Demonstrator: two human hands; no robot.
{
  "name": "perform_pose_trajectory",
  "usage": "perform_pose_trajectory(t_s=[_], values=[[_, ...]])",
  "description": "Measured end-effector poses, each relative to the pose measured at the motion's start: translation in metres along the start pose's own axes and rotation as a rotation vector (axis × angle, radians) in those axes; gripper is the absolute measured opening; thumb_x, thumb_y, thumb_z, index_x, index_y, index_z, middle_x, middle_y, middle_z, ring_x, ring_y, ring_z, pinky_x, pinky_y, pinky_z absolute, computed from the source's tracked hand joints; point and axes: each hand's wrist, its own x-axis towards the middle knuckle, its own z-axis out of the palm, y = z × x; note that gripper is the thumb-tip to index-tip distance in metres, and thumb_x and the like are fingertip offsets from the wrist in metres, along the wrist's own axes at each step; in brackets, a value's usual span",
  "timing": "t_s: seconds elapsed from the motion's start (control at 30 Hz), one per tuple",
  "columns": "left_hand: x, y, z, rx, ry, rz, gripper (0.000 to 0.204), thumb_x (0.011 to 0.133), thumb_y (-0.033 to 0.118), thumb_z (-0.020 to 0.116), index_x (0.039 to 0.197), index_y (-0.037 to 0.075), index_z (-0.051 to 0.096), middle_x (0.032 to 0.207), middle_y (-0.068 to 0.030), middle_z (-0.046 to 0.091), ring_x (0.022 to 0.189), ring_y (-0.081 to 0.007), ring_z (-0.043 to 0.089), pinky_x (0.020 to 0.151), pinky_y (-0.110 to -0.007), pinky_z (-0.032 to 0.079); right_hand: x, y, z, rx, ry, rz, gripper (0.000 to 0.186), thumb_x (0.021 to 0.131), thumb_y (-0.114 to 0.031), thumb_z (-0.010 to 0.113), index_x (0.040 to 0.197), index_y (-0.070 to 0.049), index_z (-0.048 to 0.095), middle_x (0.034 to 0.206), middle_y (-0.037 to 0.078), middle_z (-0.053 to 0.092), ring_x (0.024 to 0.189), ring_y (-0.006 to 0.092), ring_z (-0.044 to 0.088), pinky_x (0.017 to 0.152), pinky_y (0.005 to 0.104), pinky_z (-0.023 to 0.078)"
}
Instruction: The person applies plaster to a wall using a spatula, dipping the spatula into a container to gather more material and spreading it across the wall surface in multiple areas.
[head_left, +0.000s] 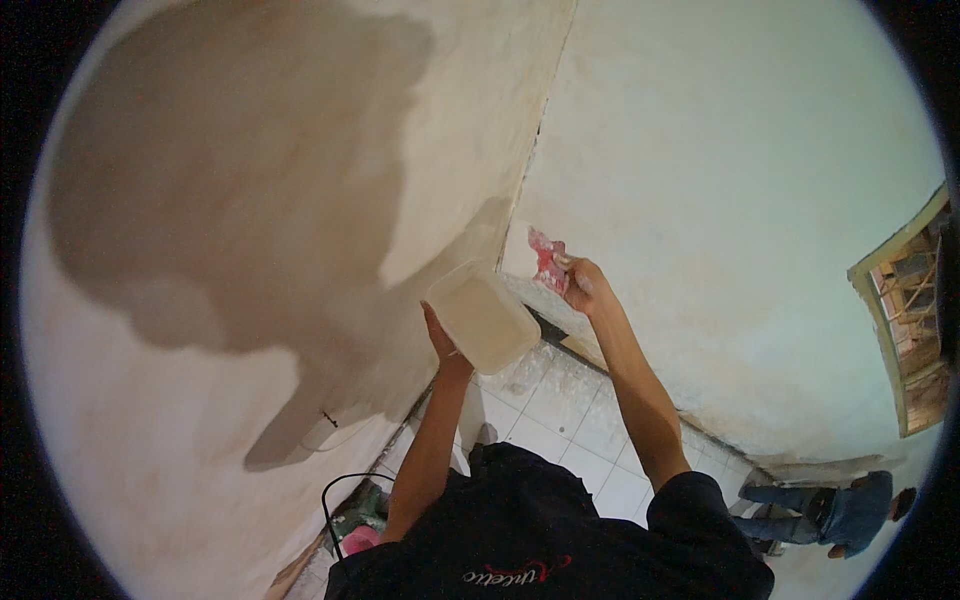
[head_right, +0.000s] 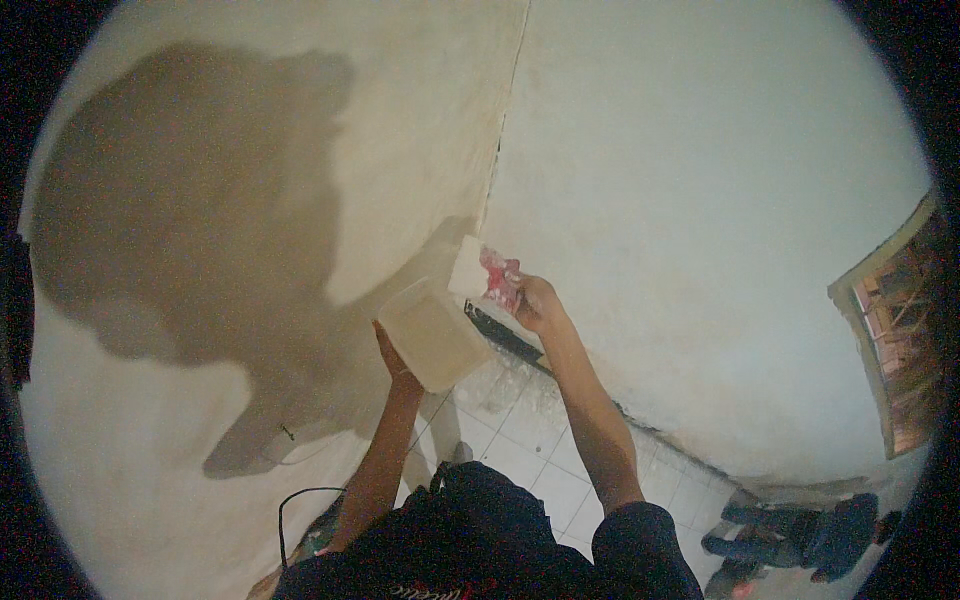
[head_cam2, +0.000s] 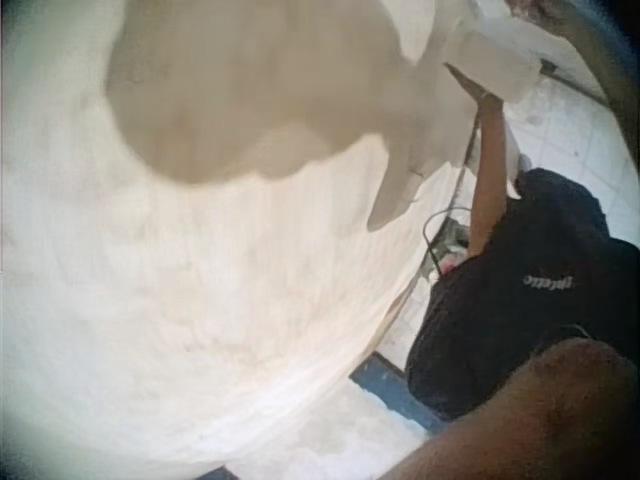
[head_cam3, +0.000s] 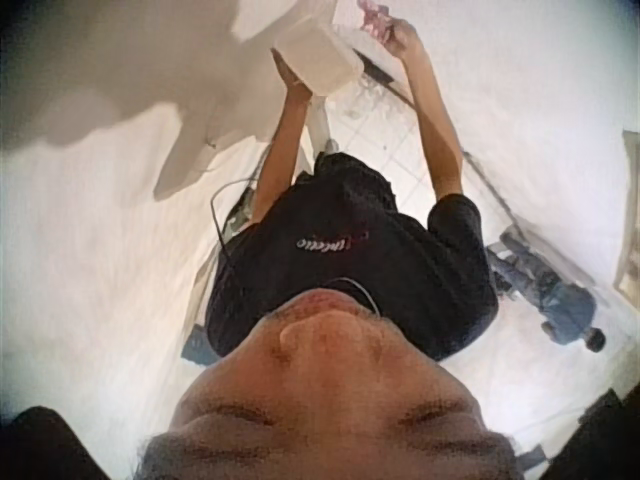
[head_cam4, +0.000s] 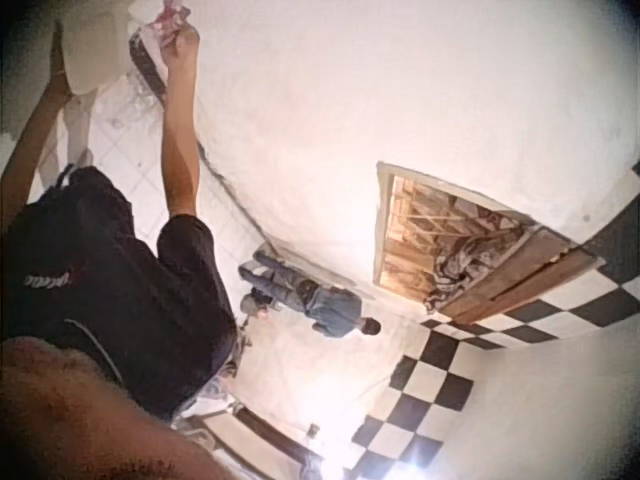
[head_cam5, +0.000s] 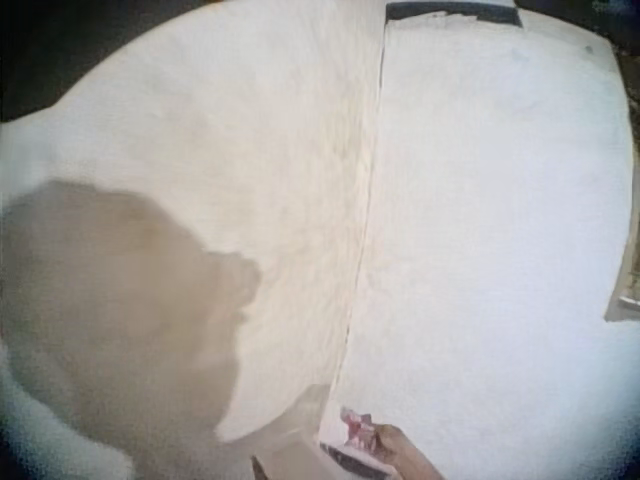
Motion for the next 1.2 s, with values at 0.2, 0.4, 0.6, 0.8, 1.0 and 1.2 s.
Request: perform_pose_trajectory(t_s=[0.2,0.4,0.6,0.8,1.0,1.2], values=[[-0.017,0.011,-0.017,0.021,0.197,0.04,0.071,0.093,0.065,0.034,0.141,0.013,0.041,0.138,-0.0085,0.049,0.124,-0.0285,0.048,0.105,-0.046,0.04,0.102,-0.011,-0.003,0.06,-0.043,-0.127,0.022,0.097,-0.011,0.048,0.111,0.003,0.056,0.098,0.011,0.063,0.078,0.0172,0.062,0.063,0.0313,0.051],[-0.033,-0.013,-0.021,0.118,0.426,0.035,0.07,0.094,0.064,0.033,0.141,0.013,0.04,0.139,-0.0097,0.047,0.125,-0.0299,0.045,0.107,-0.045,0.037,0.204,-0.034,-0.056,-0.226,0.092,-0.214,0.019,0.091,-0.012,0.056,0.096,0.006,0.058,0.092,0.016,0.063,0.081,0.027,0.065,0.076,0.0449,0.059],[-0.059,-0.007,-0.055,0.053,0.422,0.071,0.069,0.094,0.064,0.033,0.141,0.014,0.04,0.138,-0.0072,0.047,0.124,-0.0272,0.047,0.105,-0.044,0.04,0.169,-0.054,0.068,-0.375,0.053,-0.214,0.019,0.089,-0.01,0.06,0.086,0.009,0.058,0.082,0.015,0.062,0.068,0.0275,0.065,0.069,0.0432,0.06],[-0.053,-0.025,-0.053,0.214,0.35,0.106,0.071,0.094,0.065,0.035,0.141,0.012,0.038,0.139,-0.0074,0.047,0.124,-0.0268,0.047,0.105,-0.043,0.04,0.137,-0.126,0.098,-0.415,0.068,-0.346,0.019,0.089,-0.008,0.059,0.084,0.01,0.058,0.082,0.016,0.062,0.07,0.0275,0.066,0.068,0.0408,0.061],[-0.055,-0.018,-0.065,0.144,0.311,0.103,0.079,0.09,0.068,0.039,0.144,0.01,0.034,0.142,-0.012,0.043,0.125,-0.0316,0.046,0.106,-0.045,0.039,0.097,-0.14,0.083,-0.269,0.102,-0.463,0.029,0.093,-0.022,0.058,0.08,0.004,0.06,0.072,0.011,0.06,0.062,0.0205,0.061,0.047,0.0346,0.047],[-0.069,-0.017,-0.056,-0.047,0.13,-0.006,0.102,0.077,0.079,0.05,0.148,0.009,0.026,0.148,-0.0211,0.031,0.133,-0.0452,0.032,0.111,-0.059,0.025,0.163,-0.013,-0.045,-0.192,0.312,-0.3,0.053,0.1,-0.045,0.044,0.07,-0.003,0.057,0.062,0.009,0.058,0.049,0.0184,0.053,0.042,0.0327,0.041]])
